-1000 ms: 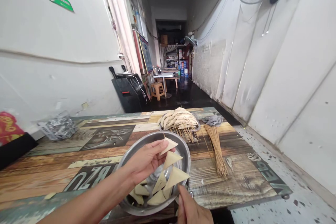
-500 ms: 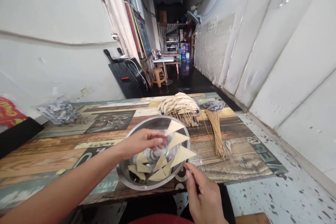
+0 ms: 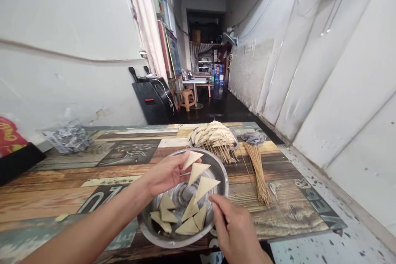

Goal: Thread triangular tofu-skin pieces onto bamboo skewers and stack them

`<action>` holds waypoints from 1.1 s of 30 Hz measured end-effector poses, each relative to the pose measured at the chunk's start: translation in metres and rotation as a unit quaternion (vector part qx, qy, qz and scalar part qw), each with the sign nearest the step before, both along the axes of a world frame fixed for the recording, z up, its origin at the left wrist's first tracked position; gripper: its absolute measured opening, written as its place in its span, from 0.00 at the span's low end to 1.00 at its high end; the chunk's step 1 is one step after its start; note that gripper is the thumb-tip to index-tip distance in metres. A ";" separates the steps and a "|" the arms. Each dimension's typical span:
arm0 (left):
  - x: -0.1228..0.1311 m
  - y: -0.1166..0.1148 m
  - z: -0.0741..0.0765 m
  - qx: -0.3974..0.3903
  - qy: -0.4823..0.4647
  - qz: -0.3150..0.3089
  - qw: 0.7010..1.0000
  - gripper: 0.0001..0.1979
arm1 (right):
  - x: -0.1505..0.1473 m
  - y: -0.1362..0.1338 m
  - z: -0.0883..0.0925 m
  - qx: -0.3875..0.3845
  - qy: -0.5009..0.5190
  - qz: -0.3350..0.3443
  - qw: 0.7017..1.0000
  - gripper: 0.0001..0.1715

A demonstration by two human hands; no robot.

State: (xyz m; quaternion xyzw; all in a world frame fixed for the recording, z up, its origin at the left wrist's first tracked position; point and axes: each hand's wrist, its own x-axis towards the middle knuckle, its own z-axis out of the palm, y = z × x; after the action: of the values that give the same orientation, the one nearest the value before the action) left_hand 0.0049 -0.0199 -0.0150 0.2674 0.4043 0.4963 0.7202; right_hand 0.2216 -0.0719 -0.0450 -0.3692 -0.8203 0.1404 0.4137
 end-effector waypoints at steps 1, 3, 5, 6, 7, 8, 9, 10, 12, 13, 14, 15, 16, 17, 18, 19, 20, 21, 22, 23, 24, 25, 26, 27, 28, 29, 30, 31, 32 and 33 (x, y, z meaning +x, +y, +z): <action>-0.001 -0.001 -0.001 -0.001 0.009 -0.001 1.000 0.09 | -0.002 0.000 -0.003 -0.011 -0.002 0.006 1.000 0.12; -0.002 -0.003 -0.003 -0.006 0.026 -0.003 1.000 0.08 | -0.004 0.000 -0.006 -0.029 -0.005 0.015 0.999 0.12; -0.002 -0.004 -0.006 -0.014 0.036 -0.007 0.999 0.08 | -0.006 0.001 -0.008 -0.040 -0.004 0.018 0.999 0.12; -0.002 -0.005 -0.006 -0.018 0.039 -0.008 0.999 0.08 | -0.006 0.001 -0.009 -0.044 -0.006 0.019 0.999 0.12; -0.002 -0.005 -0.007 -0.021 0.041 -0.007 0.999 0.09 | -0.006 0.002 -0.010 -0.046 -0.007 0.018 0.999 0.12; -0.002 -0.005 -0.008 -0.023 0.042 -0.004 0.999 0.09 | -0.006 0.003 -0.011 -0.046 -0.008 0.017 0.999 0.12; -0.002 -0.004 -0.008 -0.025 0.042 0.003 0.999 0.09 | -0.006 0.003 -0.011 -0.042 -0.008 0.017 0.999 0.12; -0.002 -0.004 -0.008 -0.026 0.042 0.010 0.999 0.08 | -0.006 0.003 -0.012 -0.037 -0.008 0.018 0.999 0.12; -0.002 -0.003 -0.008 -0.022 0.039 0.023 0.999 0.08 | -0.005 0.003 -0.013 -0.033 -0.010 0.025 0.999 0.12; -0.002 -0.003 -0.008 -0.018 0.038 0.027 0.999 0.08 | -0.005 0.003 -0.013 -0.035 -0.011 0.029 0.999 0.12; -0.003 -0.003 -0.007 -0.013 0.036 0.027 0.999 0.08 | -0.005 0.003 -0.013 -0.040 -0.012 0.031 0.999 0.12; -0.003 -0.003 -0.007 -0.007 0.033 0.024 0.999 0.08 | -0.005 0.002 -0.012 -0.045 -0.011 0.030 0.998 0.12; -0.004 -0.004 -0.007 -0.002 0.030 0.020 0.999 0.07 | -0.006 0.002 -0.012 -0.053 -0.009 0.028 0.998 0.12; -0.004 -0.004 -0.007 0.000 0.028 0.017 0.999 0.07 | -0.006 0.002 -0.011 -0.060 -0.007 0.027 0.998 0.12; -0.004 -0.005 -0.007 0.002 0.028 0.019 0.999 0.06 | -0.006 0.001 -0.010 -0.065 -0.005 0.025 0.998 0.12; -0.004 -0.005 -0.007 0.002 0.031 0.023 0.999 0.06 | -0.006 0.001 -0.010 -0.069 -0.005 0.024 0.997 0.12; -0.004 -0.006 -0.007 0.001 0.035 0.029 0.999 0.06 | -0.005 0.001 -0.010 -0.070 -0.008 0.025 0.997 0.12; -0.003 -0.006 -0.007 -0.001 0.040 0.036 0.999 0.06 | -0.005 0.002 -0.010 -0.069 -0.011 0.027 0.997 0.12; -0.003 -0.006 -0.007 -0.002 0.042 0.040 0.998 0.07 | -0.004 0.002 -0.011 -0.066 -0.015 0.027 0.997 0.12; -0.003 -0.006 -0.007 -0.001 0.043 0.041 0.998 0.08 | -0.003 0.002 -0.013 -0.061 -0.020 0.026 0.998 0.12; -0.002 -0.005 -0.008 0.001 0.043 0.040 0.998 0.08 | -0.002 0.003 -0.014 -0.055 -0.022 0.027 0.998 0.12; -0.002 -0.005 -0.008 0.003 0.043 0.039 0.998 0.09 | -0.001 0.004 -0.016 -0.051 -0.023 0.029 0.998 0.12; -0.002 -0.004 -0.009 0.006 0.042 0.040 0.998 0.10 | -0.001 0.005 -0.017 -0.046 -0.022 0.030 0.998 0.12; -0.001 -0.003 -0.011 0.008 0.041 0.043 0.998 0.10 | -0.001 0.006 -0.018 -0.043 -0.023 0.033 0.998 0.12; -0.001 -0.003 -0.012 0.008 0.040 0.047 0.998 0.10 | -0.001 0.007 -0.019 -0.040 -0.025 0.037 0.998 0.12; -0.002 -0.002 -0.013 0.007 0.037 0.050 0.998 0.10 | -0.002 0.008 -0.019 -0.040 -0.028 0.040 0.998 0.12; -0.002 -0.001 -0.013 0.006 0.033 0.051 0.998 0.10 | -0.002 0.009 -0.017 -0.042 -0.034 0.043 0.998 0.12; -0.003 -0.001 -0.014 0.006 0.029 0.051 0.998 0.09 | -0.003 0.010 -0.014 -0.045 -0.041 0.045 0.997 0.12; -0.004 -0.001 -0.014 0.005 0.027 0.050 0.998 0.09 | -0.003 0.011 -0.010 -0.050 -0.048 0.046 0.997 0.13; -0.006 -0.001 -0.013 0.004 0.026 0.045 0.999 0.09 | -0.003 0.012 -0.003 -0.059 -0.055 0.046 0.996 0.13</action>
State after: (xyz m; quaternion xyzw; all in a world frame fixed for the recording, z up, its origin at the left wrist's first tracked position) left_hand -0.0011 -0.0213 -0.0282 0.2648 0.4324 0.5227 0.6854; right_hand 0.2187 -0.0594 -0.0483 -0.3618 -0.8483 0.1866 0.3386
